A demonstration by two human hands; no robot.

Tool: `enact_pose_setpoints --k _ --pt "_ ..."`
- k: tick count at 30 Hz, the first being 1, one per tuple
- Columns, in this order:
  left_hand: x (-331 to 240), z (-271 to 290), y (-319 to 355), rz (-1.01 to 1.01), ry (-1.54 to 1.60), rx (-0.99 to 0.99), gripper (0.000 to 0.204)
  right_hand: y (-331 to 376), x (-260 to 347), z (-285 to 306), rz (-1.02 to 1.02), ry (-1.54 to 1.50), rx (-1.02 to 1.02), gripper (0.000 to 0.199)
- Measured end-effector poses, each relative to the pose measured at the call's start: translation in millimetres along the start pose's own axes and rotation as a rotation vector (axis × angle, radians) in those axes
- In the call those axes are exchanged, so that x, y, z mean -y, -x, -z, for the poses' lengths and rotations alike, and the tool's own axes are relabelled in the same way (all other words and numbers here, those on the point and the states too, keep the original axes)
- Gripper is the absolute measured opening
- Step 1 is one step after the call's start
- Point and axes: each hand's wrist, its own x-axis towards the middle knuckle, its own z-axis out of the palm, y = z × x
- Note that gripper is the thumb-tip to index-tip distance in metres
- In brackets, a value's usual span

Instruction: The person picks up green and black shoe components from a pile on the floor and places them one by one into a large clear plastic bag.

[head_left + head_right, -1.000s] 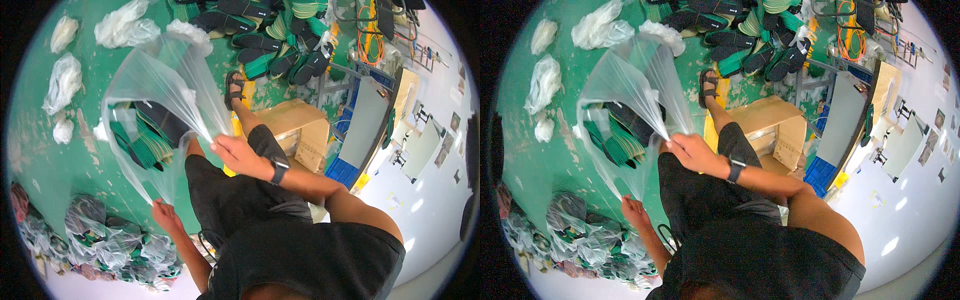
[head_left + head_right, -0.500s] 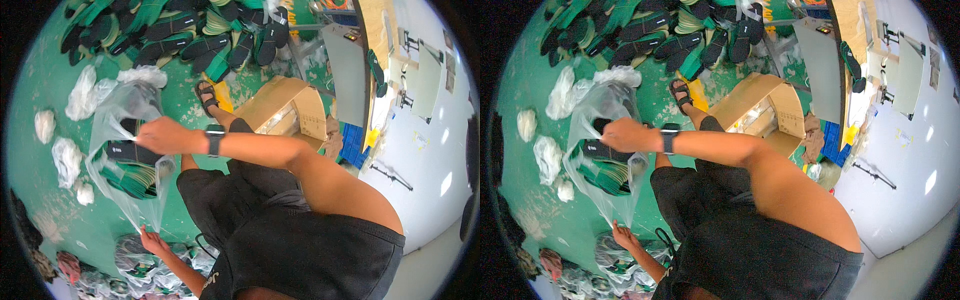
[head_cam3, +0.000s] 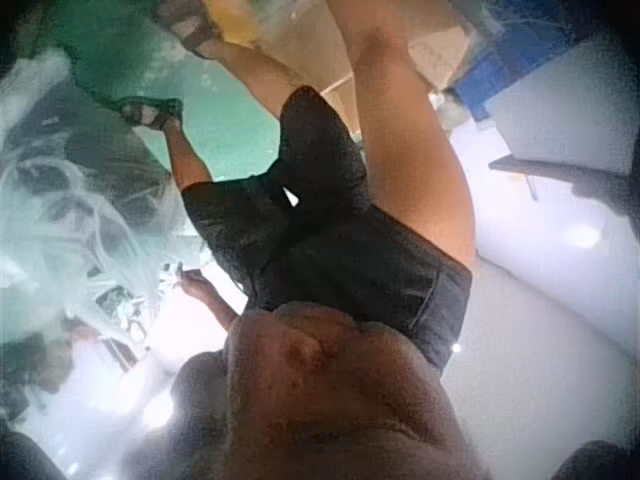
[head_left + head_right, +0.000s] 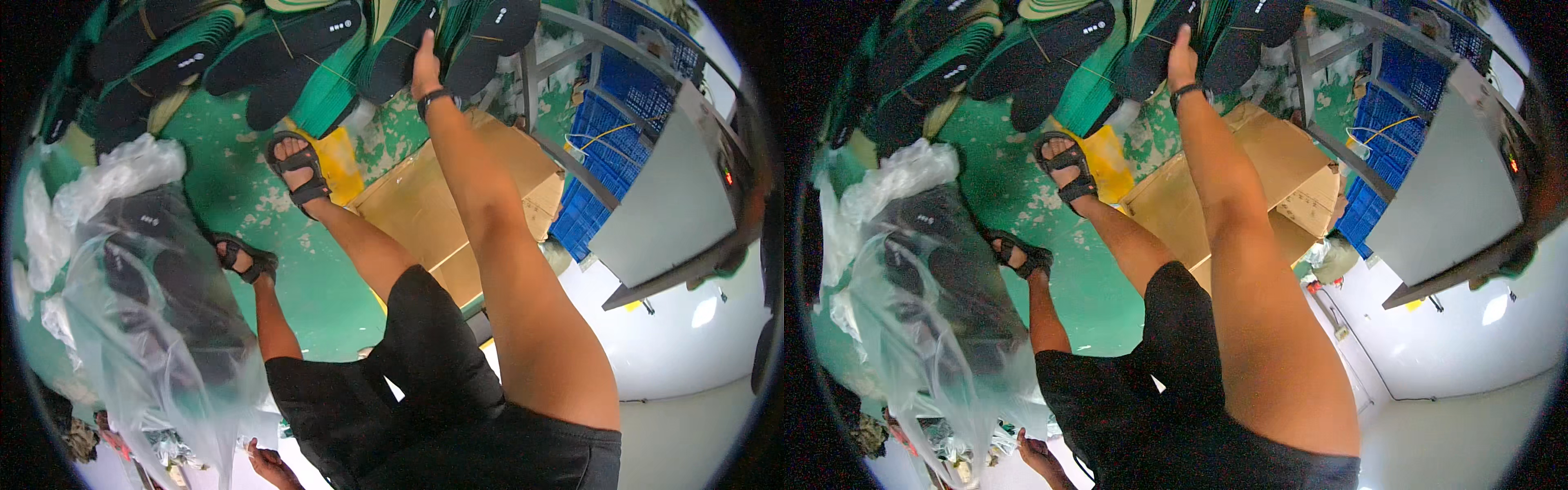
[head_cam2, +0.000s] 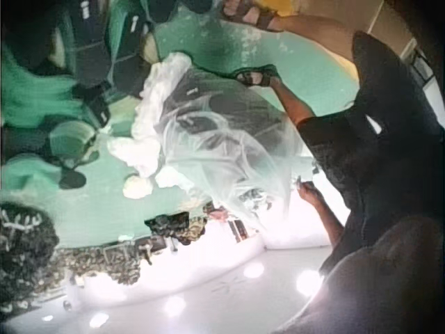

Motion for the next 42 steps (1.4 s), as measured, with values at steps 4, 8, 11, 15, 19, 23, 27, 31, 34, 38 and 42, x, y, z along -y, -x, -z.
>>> enact_pose_setpoints --k 4,8,11,15,19,23,27,31,34,38,42 --pt "1 -27 2 0.042 0.013 0.016 0.021 -16 7 -4 -0.049 -0.156 0.378 0.084" --pt "1 -23 3 0.008 -0.002 0.027 0.019 -23 14 6 -0.033 -0.248 0.612 0.073" --pt "-6 -22 7 -0.037 0.014 0.009 0.019 -25 23 -1 -0.001 -0.146 0.479 0.066" --pt "-9 -15 2 -0.022 -0.007 0.059 0.022 -23 19 -20 0.176 -0.112 0.53 0.062" --pt "-9 -22 -4 0.015 -0.026 0.115 0.021 8 4 -25 0.185 -0.063 0.28 0.049" --pt "11 10 -15 0.109 -0.098 0.094 0.021 119 -26 20 0.355 -0.168 0.26 0.047" --pt "7 11 -26 0.229 0.054 0.091 0.025 159 -120 38 0.457 0.537 -0.268 0.071" --pt "15 35 -29 0.222 0.194 0.152 0.033 115 -160 -2 0.265 0.68 -0.099 0.099" --pt "17 28 -22 0.084 0.275 -0.135 0.034 89 -159 -51 -0.001 0.901 -0.469 0.101" --pt "37 85 -9 0.003 0.529 0.286 0.029 133 -158 -18 0.119 0.546 0.095 0.075" --pt "45 110 -9 0.044 0.718 -0.165 0.032 274 -60 -5 0.265 0.174 0.243 0.077"
